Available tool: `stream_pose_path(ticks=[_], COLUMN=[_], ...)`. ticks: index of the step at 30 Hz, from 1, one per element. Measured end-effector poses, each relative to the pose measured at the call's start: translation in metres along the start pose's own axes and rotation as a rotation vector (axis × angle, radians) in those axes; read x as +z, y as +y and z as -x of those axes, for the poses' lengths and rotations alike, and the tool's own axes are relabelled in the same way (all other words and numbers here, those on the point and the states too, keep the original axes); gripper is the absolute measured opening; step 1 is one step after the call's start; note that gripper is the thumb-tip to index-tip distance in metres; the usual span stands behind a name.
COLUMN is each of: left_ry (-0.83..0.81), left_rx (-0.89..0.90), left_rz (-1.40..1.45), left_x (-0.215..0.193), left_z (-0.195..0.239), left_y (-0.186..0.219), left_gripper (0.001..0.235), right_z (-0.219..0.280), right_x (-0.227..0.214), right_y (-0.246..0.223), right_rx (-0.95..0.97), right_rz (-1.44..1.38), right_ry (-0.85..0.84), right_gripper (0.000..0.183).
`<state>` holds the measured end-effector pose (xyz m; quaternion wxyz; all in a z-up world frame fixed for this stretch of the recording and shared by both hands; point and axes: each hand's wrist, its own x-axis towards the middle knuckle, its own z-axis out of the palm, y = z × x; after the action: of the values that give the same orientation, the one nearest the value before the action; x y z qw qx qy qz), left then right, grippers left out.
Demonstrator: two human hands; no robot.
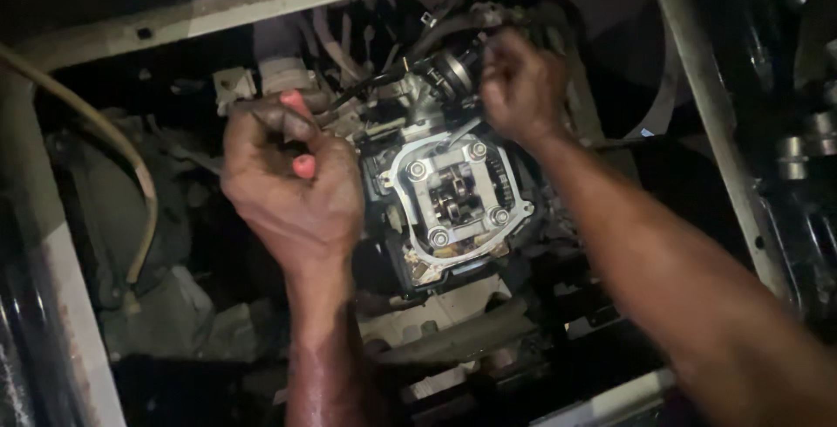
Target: The person uses a wrench to loosen and remove bolts from a component on a vehicle engine. They then lift the component away from the engine block.
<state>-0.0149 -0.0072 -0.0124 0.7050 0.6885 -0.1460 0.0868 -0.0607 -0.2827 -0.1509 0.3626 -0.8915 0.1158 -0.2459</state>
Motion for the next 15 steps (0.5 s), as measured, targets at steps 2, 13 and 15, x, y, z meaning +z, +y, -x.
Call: stream_pose_path(ticks=[2, 13, 15], left_ry=[0.019, 0.007, 0.035], left_rx=[-0.001, 0.024, 0.020], left_rz=[-0.057, 0.090, 0.085], left_x=[0.004, 0.010, 0.011], left_z=[0.001, -0.002, -0.003], left_y=[-0.002, -0.021, -0.022], left_gripper=[0.015, 0.011, 0.011], right_z=[-0.019, -0.038, -0.033], right_x=[0.012, -0.058, -0.062], right_y=[0.004, -0.039, -0.055], right_rx=[0.008, -0.040, -0.016], right_rz=[-0.083, 0.415, 0.480], right_ry=[-0.047, -0.170, -0.146], right_gripper=[0.024, 0.042, 0.041])
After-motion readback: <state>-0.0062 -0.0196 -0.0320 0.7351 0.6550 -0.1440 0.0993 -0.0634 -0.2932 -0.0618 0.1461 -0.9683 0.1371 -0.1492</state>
